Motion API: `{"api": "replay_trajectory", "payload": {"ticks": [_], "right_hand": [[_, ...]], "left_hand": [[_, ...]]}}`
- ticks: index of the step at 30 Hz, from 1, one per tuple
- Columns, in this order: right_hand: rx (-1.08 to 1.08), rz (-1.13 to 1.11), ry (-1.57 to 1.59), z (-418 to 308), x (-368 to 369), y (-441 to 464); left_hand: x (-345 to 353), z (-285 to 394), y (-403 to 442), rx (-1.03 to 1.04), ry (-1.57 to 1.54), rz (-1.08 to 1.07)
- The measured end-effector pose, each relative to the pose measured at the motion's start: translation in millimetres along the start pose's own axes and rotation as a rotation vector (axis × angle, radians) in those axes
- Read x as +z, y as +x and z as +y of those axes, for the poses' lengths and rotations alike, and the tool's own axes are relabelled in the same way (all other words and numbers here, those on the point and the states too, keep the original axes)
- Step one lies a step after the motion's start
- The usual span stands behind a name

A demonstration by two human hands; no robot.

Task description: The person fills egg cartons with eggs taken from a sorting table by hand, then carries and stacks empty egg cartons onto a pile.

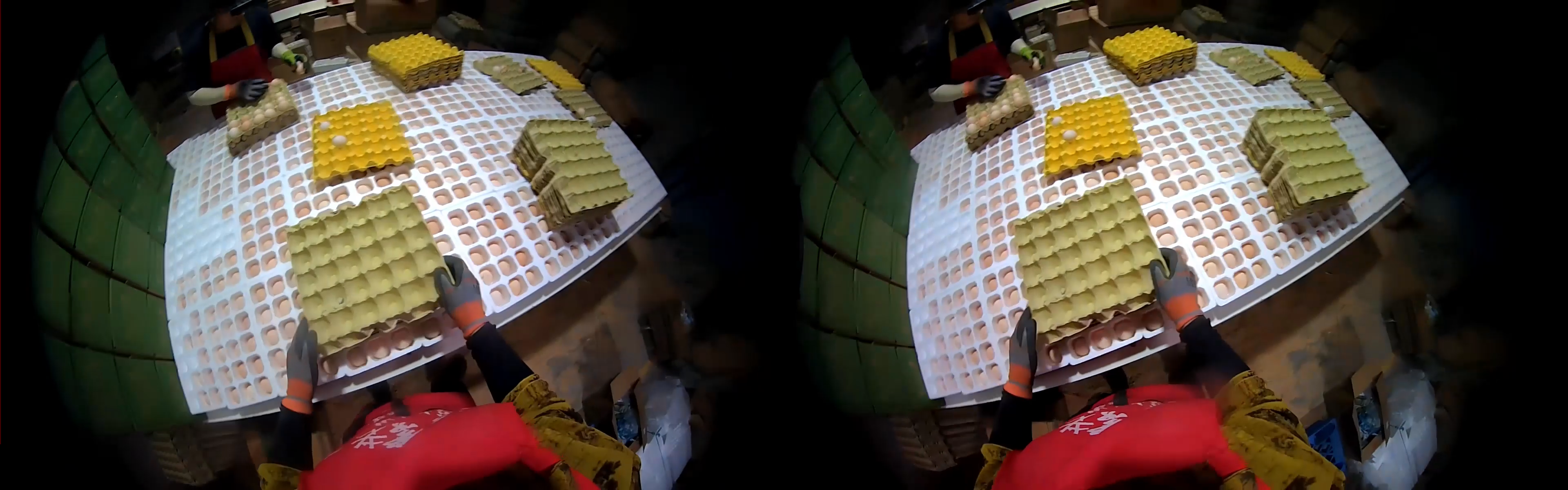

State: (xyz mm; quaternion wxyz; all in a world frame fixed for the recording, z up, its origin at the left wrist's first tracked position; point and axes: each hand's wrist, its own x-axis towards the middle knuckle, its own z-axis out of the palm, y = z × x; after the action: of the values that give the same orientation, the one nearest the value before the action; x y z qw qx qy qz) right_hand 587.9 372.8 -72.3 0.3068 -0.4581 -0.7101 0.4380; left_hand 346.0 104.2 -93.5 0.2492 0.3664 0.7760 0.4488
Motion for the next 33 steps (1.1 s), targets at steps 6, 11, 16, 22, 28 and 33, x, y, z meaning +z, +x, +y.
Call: {"api": "replay_trajectory", "payload": {"ticks": [6,11,16,22,28,33], "right_hand": [[-0.092,0.474,0.653,0.5,-80.4,31.0],[-0.248,0.857,0.789,24.8,-216.6,110.5],[-0.022,1.195,0.519,129.7,-289.0,197.5],[-0.076,1.197,0.625,152.9,-286.3,203.2],[-0.195,1.110,0.755,115.4,-288.5,190.1],[-0.134,0.795,1.254,196.8,-292.4,235.9]], "left_hand": [[27.3,121.4,6.3,0.401,-0.474,0.112],[63.0,136.7,26.9,0.170,-0.454,0.141],[95.4,127.9,6.1,0.113,-0.406,0.204],[106.3,67.5,-26.7,0.097,-0.070,0.327],[116.6,69.2,-36.0,-0.079,-0.385,0.395],[122.8,54.3,-29.9,-0.089,-0.374,0.366]]}}
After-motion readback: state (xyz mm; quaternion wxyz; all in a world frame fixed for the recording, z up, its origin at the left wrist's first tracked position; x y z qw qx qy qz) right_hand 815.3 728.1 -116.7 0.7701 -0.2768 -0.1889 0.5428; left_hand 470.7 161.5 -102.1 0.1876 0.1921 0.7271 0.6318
